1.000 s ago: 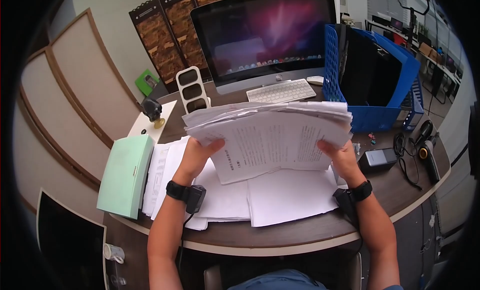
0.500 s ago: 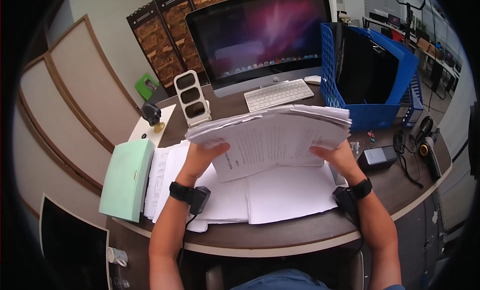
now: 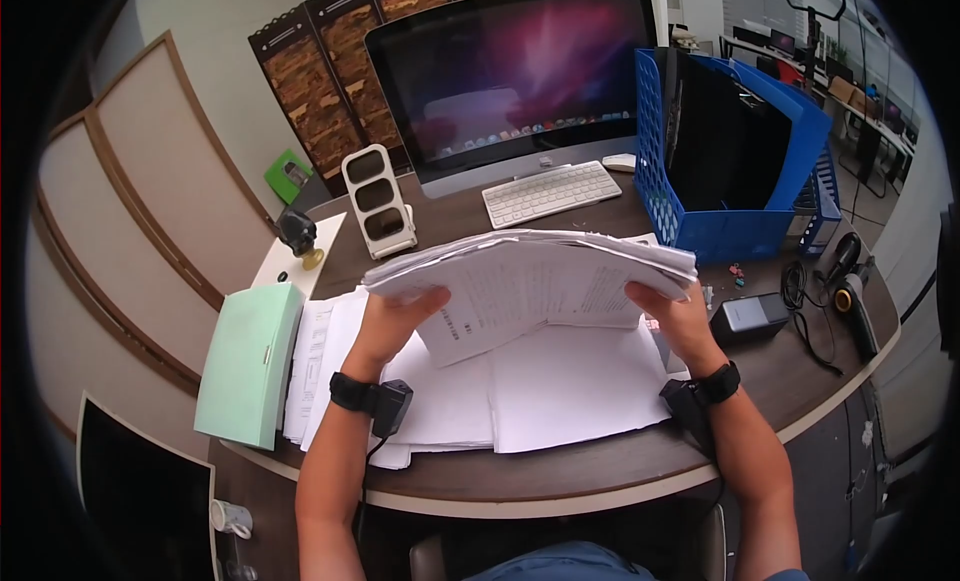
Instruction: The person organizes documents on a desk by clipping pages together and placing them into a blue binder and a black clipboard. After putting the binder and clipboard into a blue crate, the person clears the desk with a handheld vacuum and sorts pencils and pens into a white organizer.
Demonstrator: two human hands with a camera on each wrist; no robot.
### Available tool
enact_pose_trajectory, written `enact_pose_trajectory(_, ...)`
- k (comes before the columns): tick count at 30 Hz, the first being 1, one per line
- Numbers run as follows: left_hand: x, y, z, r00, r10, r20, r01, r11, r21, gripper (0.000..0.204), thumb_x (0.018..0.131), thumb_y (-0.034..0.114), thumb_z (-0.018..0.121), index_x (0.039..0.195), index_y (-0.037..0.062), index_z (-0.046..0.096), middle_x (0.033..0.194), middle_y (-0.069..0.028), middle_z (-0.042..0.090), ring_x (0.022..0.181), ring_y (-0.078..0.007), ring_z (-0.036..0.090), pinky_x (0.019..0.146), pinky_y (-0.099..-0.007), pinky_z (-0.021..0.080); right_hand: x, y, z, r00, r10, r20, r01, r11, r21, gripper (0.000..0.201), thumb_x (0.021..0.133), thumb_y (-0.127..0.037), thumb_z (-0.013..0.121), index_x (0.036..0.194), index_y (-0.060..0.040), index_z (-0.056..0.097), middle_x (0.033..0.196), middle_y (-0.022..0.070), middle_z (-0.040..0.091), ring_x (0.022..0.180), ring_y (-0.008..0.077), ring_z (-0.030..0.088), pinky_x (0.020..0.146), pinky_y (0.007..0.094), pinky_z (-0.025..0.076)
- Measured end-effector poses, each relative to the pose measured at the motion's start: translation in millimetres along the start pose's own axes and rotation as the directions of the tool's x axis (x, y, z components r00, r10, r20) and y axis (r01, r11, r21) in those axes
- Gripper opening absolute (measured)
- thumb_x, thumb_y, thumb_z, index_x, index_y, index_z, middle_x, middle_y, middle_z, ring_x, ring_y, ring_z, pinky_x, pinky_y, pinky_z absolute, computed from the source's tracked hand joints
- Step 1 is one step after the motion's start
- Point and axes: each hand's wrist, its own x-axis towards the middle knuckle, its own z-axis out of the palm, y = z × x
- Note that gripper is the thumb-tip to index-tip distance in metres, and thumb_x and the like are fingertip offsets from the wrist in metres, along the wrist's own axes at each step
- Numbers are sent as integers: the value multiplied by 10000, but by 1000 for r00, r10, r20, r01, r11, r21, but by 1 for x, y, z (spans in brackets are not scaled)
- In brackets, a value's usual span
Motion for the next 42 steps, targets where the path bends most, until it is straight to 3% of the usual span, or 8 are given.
enact_pose_trajectory(8, 7, 6, 8, 981, 24, -191, -88, 938, -336, 331, 908, 149, 655, 1196, 9, 571, 1137, -80, 631, 1034, -165, 587, 924, -316, 461, 5, 4, -4, 994, 73, 76, -70, 997, -32, 397, 847, -121, 716, 1206, -18, 582, 1086, 64, 647, 1000, 133, 593, 865, 290, 482)
enact_pose_trajectory(10, 8, 12, 20, 968, 41, -247, -161, 858, -488, 398, 927, 194, 631, 1252, -6, 517, 1222, -97, 588, 1119, -189, 550, 983, -333, 428, 5, 0, 6, 992, 124, 37, -128, 886, 447, 455, 850, -103, 699, 1261, -16, 525, 1132, 93, 633, 1043, 192, 606, 892, 344, 498)
enact_pose_trajectory(16, -15, 15, 84, 987, -149, -54, 76, 746, -662, 504, 936, 245, 613, 1340, 16, 419, 1332, -94, 504, 1242, -214, 460, 1071, -387, 356, -8, 23, 19, 989, 101, 106, -141, 846, 514, 546, 856, -75, 675, 1344, -46, 431, 1339, 116, 482, 1233, 230, 471, 1014, 397, 419)
enact_pose_trajectory(19, -18, 14, 92, 981, -190, 34, 164, 731, -662, 487, 922, 183, 631, 1332, 12, 433, 1288, -95, 542, 1184, -202, 517, 1039, -381, 401, -7, 38, 4, 997, 78, -28, -46, 799, 600, 501, 914, -127, 620, 1374, -122, 421, 1312, 51, 509, 1210, 213, 487, 989, 432, 436)
enact_pose_trajectory(20, -16, 14, 86, 981, -192, 37, 168, 731, -661, 487, 922, 183, 631, 1332, 12, 433, 1288, -95, 542, 1184, -202, 517, 1039, -381, 401, -6, 45, -9, 975, -192, -114, 182, 979, -91, 447, 937, -152, 593, 1356, -100, 447, 1294, 67, 532, 1164, 208, 529, 966, 397, 456)
enact_pose_trajectory(22, -5, 13, 63, 976, -121, 182, 196, 851, -488, 484, 899, 125, 645, 1322, -1, 447, 1215, -92, 591, 1084, -192, 587, 978, -362, 460, -6, 38, -26, 985, -141, -100, 171, 725, 667, 392, 936, -169, 595, 1305, -72, 503, 1261, 85, 564, 1117, 201, 566, 938, 370, 474)
enact_pose_trajectory(28, 9, 31, 59, 890, -191, 414, 258, 960, -112, 436, 870, 184, 697, 1228, -30, 569, 1156, -112, 631, 1025, -179, 610, 928, -322, 478, 0, -20, -6, 987, 27, -156, 51, 878, 476, 256, 875, -71, 657, 1114, 13, 620, 1090, 104, 660, 970, 189, 627, 875, 331, 495)
enact_pose_trajectory(42, -1, 16, 77, 995, -1, 99, 11, 995, -103, 302, 948, 222, 611, 1146, -5, 624, 1048, -73, 664, 945, -146, 602, 836, -294, 491, -9, -3, 10, 1000, -14, 3, 13, 978, 206, 293, 911, -185, 657, 1123, 15, 637, 1067, 76, 668, 980, 131, 592, 871, 280, 476)
